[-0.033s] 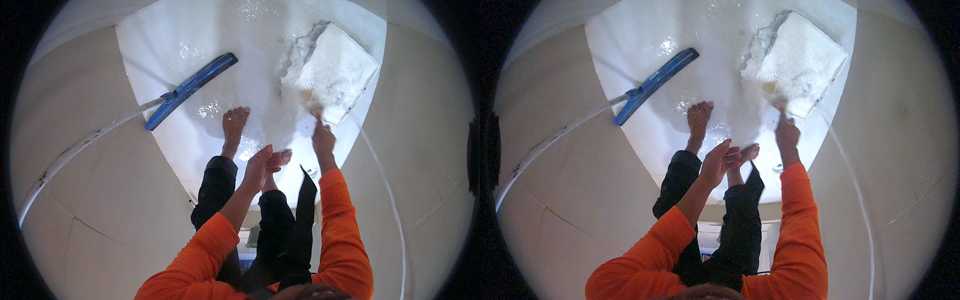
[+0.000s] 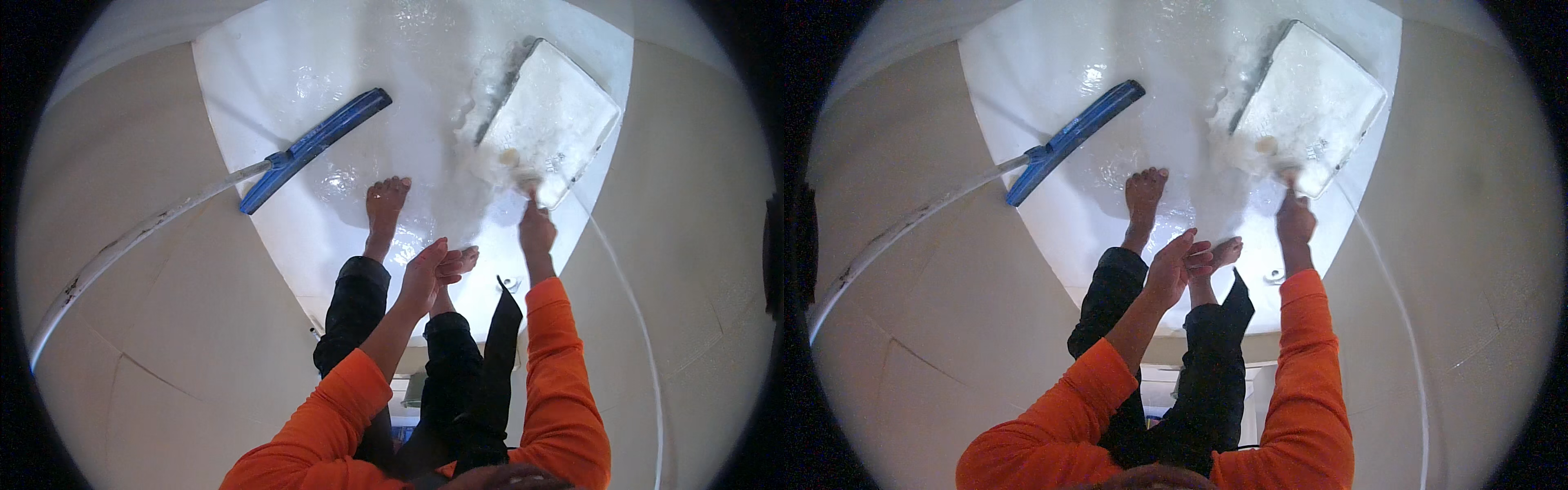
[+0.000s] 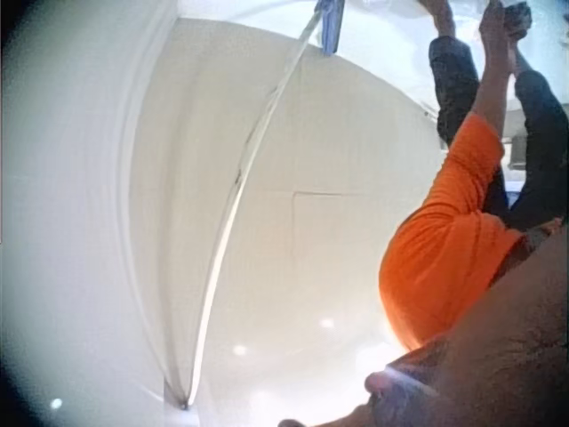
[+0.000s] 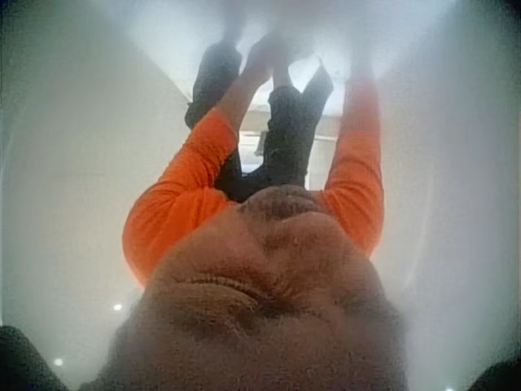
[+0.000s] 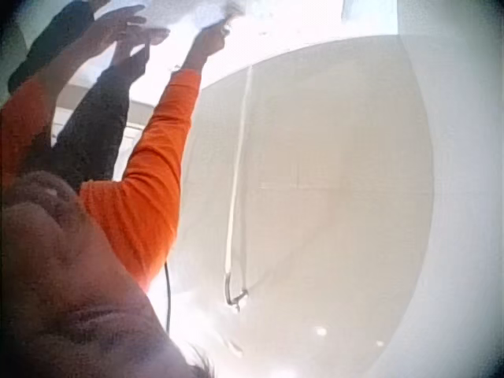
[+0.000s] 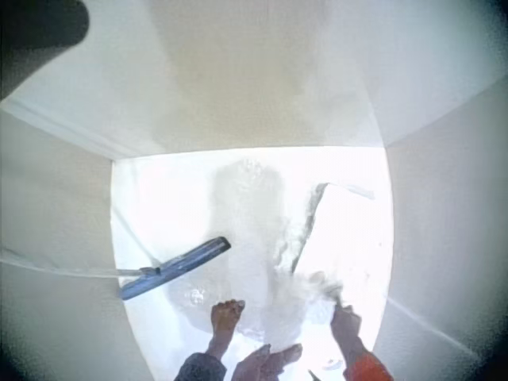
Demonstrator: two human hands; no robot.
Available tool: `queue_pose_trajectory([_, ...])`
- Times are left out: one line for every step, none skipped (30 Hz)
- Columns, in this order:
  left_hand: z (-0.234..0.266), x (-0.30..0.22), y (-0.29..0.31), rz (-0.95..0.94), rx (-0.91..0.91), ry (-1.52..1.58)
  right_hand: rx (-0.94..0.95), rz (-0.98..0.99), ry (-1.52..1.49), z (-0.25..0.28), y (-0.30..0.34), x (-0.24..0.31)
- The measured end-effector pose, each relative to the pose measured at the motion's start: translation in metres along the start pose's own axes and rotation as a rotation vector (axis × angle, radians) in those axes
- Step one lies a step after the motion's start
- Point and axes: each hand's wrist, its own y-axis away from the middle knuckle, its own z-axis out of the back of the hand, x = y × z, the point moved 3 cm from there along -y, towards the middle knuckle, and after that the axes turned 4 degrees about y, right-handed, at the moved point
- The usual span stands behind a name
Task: The person uses a paintbrush to apply a white substance from a tray onto the shower floor. They then use a squeegee to spread the substance and push water toward the drain while rinsing the area with a shower head.
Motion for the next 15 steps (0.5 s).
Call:
queue_pose_trajectory([0.002,0.002,-0.001,0.010,-0.010,0.007,0.021,-0.110,-0.065,0.003,-0.008,-0.011])
queue_pose_trajectory([0.007,0.004,-0.002,0.007,-0.027,0.014,-0.047,-0.178,-0.117,0.005,-0.031,-0.014])
queue_pose_trajectory([0.011,0.008,-0.002,0.018,-0.041,0.025,-0.064,-0.278,-0.154,0.003,-0.058,-0.010])
queue_pose_trajectory([0.015,0.012,-0.003,0.053,-0.035,0.049,-0.199,-0.258,-0.282,0.003,-0.078,-0.001])
queue_pose_trajectory([0.019,0.015,-0.003,0.037,-0.061,0.050,-0.296,-0.268,-0.400,0.001,-0.095,0.012])
queue_pose_trajectory([0.022,0.017,-0.003,0.044,-0.058,0.063,-0.281,-0.186,-0.331,-0.007,-0.105,0.032])
queue_pose_trajectory([0.022,0.019,-0.003,0.057,-0.032,0.084,-0.304,-0.083,-0.260,-0.012,-0.107,0.047])
queue_pose_trajectory([0.022,0.020,-0.003,0.061,-0.021,0.049,-0.266,-0.027,-0.229,-0.019,-0.095,0.058])
queue_pose_trajectory([0.022,0.019,-0.003,0.033,-0.056,0.026,-0.319,0.112,-0.213,-0.021,-0.077,0.065])
queue_pose_trajectory([0.022,0.017,-0.002,0.016,-0.060,0.008,-0.355,0.197,-0.112,-0.020,-0.056,0.060])
queue_pose_trajectory([0.020,0.016,-0.002,0.039,-0.066,0.015,-0.227,0.242,0.005,-0.019,-0.036,0.045])
queue_pose_trajectory([0.017,0.015,-0.002,0.028,-0.021,0.000,-0.155,0.339,0.107,-0.016,-0.018,0.028])
queue_pose_trajectory([0.015,0.014,-0.002,0.012,-0.008,-0.029,-0.015,0.334,0.153,-0.012,-0.007,0.007])
queue_pose_trajectory([0.015,0.014,-0.002,0.011,0.000,-0.029,0.083,0.274,0.319,-0.008,-0.005,-0.012])
queue_pose_trajectory([0.014,0.014,-0.002,0.010,0.009,-0.016,0.115,0.237,0.341,-0.002,-0.007,-0.025])
